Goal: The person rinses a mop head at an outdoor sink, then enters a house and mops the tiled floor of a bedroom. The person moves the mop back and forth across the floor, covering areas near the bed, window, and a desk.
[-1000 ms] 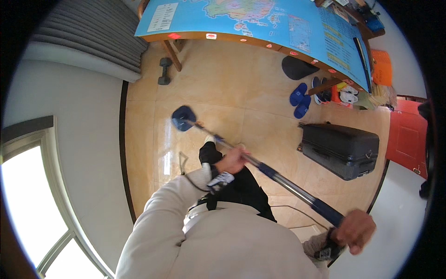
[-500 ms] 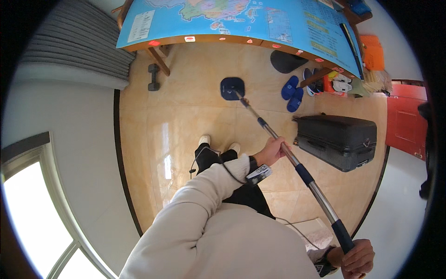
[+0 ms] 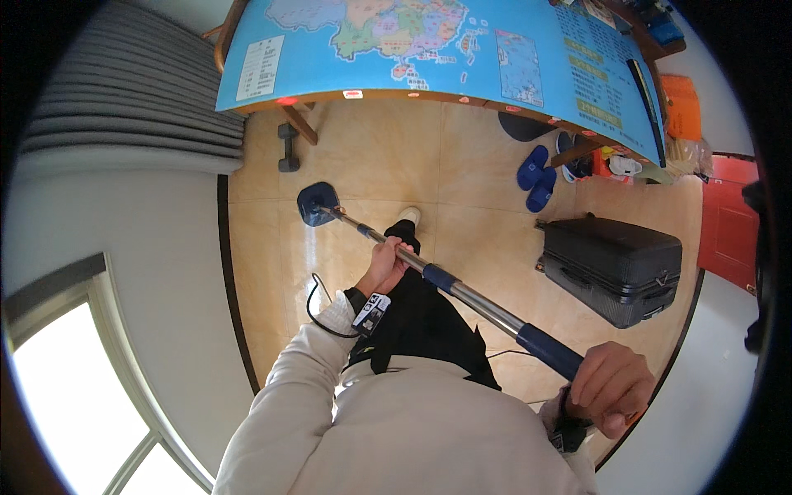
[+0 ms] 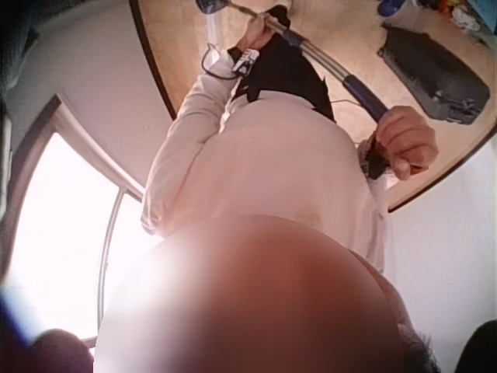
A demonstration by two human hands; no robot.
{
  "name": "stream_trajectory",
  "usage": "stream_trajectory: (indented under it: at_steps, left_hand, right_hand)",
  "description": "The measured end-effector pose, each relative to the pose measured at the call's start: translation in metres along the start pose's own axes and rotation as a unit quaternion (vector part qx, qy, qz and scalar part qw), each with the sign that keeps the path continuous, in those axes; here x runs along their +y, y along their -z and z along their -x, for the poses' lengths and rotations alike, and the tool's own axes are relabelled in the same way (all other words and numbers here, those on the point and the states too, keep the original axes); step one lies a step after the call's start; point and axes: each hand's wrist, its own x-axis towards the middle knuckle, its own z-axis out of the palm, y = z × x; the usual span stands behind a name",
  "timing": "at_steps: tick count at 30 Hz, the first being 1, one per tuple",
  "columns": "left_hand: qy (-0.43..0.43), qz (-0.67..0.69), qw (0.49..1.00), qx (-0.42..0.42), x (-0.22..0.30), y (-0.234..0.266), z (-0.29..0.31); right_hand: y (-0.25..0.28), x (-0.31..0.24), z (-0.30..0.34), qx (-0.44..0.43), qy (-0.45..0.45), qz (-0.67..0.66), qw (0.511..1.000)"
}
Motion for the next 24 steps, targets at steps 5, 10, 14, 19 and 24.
stream_trajectory:
  at_steps: [5, 10, 14, 19, 24]
  left_hand:
    - [0.038, -0.076, 0.996, -0.019, 0.031, -0.050, -0.026]
    - [0.044, -0.050, 0.994, -0.082, 0.053, -0.096, -0.059]
    - [0.053, -0.115, 0.985, -0.113, 0.070, -0.118, -0.081]
    - [0.049, -0.142, 0.987, -0.059, 0.085, -0.122, -0.109]
    - [0.054, -0.172, 0.980, -0.084, 0.103, -0.104, -0.166]
  right_hand:
    - [0.006, -0.011, -0.036, 0.031, -0.012, 0.028, 0.999]
    - [0.019, -0.003, -0.066, 0.032, 0.025, 0.032, 0.999]
    - [0.028, 0.015, -0.070, 0.083, 0.122, 0.060, 0.987]
    - [0.010, 0.039, -0.050, 0.277, 0.072, 0.133, 0.949]
    - [-0.010, 0.070, -0.032, 0.411, -0.013, 0.153, 0.899]
